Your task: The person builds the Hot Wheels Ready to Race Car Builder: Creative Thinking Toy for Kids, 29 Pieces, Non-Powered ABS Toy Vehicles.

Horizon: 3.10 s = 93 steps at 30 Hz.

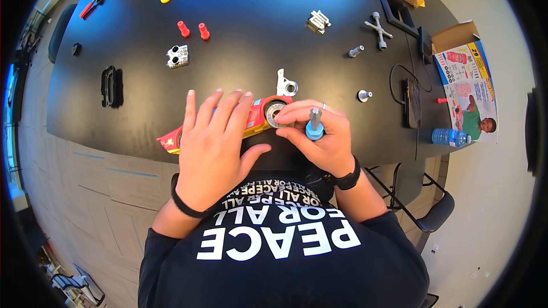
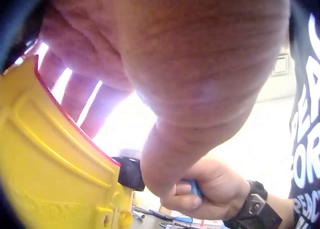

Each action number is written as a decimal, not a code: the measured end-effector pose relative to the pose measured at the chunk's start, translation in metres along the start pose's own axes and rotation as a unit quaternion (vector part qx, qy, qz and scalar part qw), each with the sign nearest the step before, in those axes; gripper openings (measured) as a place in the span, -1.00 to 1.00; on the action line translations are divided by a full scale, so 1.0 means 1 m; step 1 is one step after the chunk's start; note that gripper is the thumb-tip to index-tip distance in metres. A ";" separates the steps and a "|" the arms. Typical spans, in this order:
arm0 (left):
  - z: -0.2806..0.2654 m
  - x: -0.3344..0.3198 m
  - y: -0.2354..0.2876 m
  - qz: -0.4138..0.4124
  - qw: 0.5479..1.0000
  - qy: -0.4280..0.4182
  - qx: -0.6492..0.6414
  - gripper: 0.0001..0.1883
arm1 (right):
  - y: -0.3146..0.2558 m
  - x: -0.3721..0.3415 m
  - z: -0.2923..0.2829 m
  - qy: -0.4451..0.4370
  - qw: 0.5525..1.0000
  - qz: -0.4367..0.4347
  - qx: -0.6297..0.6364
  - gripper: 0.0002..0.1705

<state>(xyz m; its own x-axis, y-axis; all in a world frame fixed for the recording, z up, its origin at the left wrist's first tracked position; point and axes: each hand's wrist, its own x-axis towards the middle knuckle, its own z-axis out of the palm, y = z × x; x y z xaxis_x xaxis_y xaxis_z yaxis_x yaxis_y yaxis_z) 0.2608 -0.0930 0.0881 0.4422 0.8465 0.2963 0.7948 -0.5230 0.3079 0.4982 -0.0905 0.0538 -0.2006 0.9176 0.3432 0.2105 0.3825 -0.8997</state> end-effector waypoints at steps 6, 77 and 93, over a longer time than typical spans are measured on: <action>0.035 0.006 0.011 -0.017 0.998 -0.029 -0.050 -0.38 | 0.006 -0.007 0.013 0.031 0.998 0.031 -0.049 -0.70; 0.049 -0.013 0.008 -0.020 0.988 0.113 -0.098 -0.44 | -0.015 0.008 0.001 -0.076 0.993 -0.046 -0.074 -0.64; 0.044 -0.017 0.009 -0.021 0.991 0.079 -0.109 -0.35 | 0.043 -0.003 -0.021 0.037 0.995 0.090 -0.036 -0.61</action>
<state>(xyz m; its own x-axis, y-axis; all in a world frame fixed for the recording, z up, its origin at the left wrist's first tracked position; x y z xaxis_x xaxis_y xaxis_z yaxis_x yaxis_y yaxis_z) 0.2794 -0.1075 0.0458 0.3260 0.8511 0.4115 0.6953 -0.5108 0.5056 0.5275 -0.0741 0.0196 -0.0838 0.9764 0.1991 0.3057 0.2153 -0.9275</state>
